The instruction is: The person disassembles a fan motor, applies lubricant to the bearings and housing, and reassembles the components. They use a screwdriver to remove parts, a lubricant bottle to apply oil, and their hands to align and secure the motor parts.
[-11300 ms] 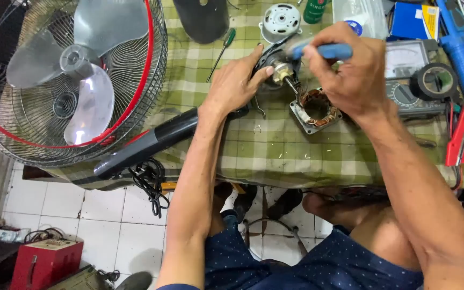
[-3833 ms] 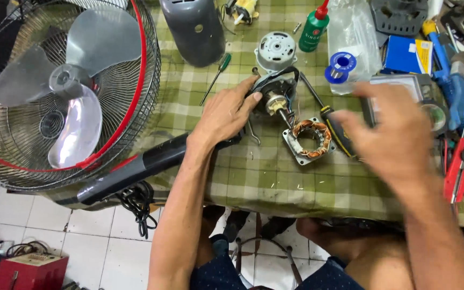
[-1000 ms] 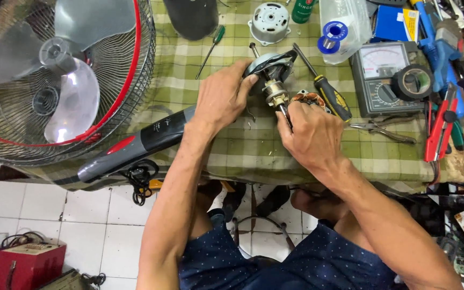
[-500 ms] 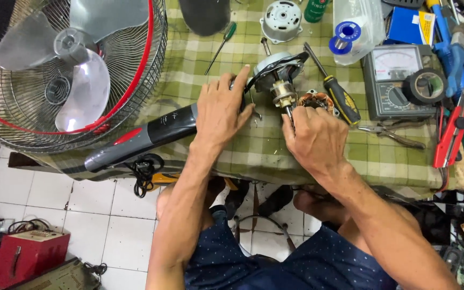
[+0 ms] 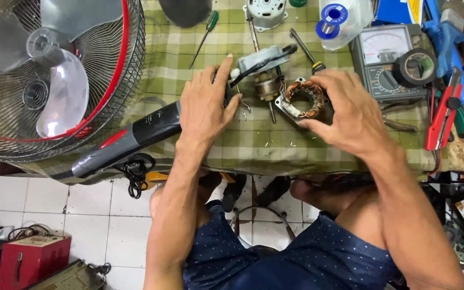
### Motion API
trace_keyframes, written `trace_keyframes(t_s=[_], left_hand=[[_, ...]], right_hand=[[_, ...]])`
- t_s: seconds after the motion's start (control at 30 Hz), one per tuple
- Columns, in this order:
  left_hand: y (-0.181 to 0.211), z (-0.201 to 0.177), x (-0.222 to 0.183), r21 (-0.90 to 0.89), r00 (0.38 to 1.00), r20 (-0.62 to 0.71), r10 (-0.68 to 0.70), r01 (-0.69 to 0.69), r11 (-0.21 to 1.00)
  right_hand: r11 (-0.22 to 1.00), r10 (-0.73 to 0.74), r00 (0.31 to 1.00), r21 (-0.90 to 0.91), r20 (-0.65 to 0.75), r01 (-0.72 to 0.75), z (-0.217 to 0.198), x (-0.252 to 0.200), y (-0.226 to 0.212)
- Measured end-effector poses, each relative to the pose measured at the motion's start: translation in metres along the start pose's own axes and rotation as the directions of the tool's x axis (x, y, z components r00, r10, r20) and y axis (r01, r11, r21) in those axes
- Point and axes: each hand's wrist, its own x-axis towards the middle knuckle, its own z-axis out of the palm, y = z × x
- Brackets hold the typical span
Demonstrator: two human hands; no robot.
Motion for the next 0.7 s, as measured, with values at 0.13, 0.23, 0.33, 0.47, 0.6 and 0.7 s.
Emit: trace_keyframes(t_s=[0.13, 0.23, 0.33, 0.47, 0.6, 0.7], left_hand=[[-0.002, -0.001, 0.002, -0.022, 1.0, 0.011, 0.004, -0.004, 1.0], [-0.004, 0.001, 0.001, -0.015, 1.0, 0.01, 0.004, -0.004, 1.0], [-0.002, -0.004, 0.003, -0.017, 1.0, 0.007, 0.012, -0.012, 1.0], [-0.001, -0.006, 0.004, 0.024, 0.999, 0.033, 0.024, -0.024, 0.999], [-0.001, -0.007, 0.003, 0.062, 0.998, 0.041, 0.054, -0.056, 0.997], [0.002, -0.015, 0.003, 0.035, 0.994, -0.015, 0.112, -0.111, 0.993]], right_hand=[[0.995, 0.026, 0.988, 0.087, 0.152, -0.04, -0.015, 0.013, -0.019], [0.995, 0.062, 0.975, 0.058, 0.215, -0.076, -0.01, 0.015, -0.019], [0.995, 0.08, 0.977, 0.036, 0.198, -0.089, 0.001, 0.014, -0.005], [0.998, 0.038, 0.974, -0.057, 0.224, -0.026, 0.0, 0.012, 0.016], [0.996, 0.059, 0.959, -0.083, 0.278, -0.037, -0.002, 0.013, 0.02], [0.996, 0.044, 0.956, -0.086, 0.291, -0.02, -0.002, 0.012, 0.024]])
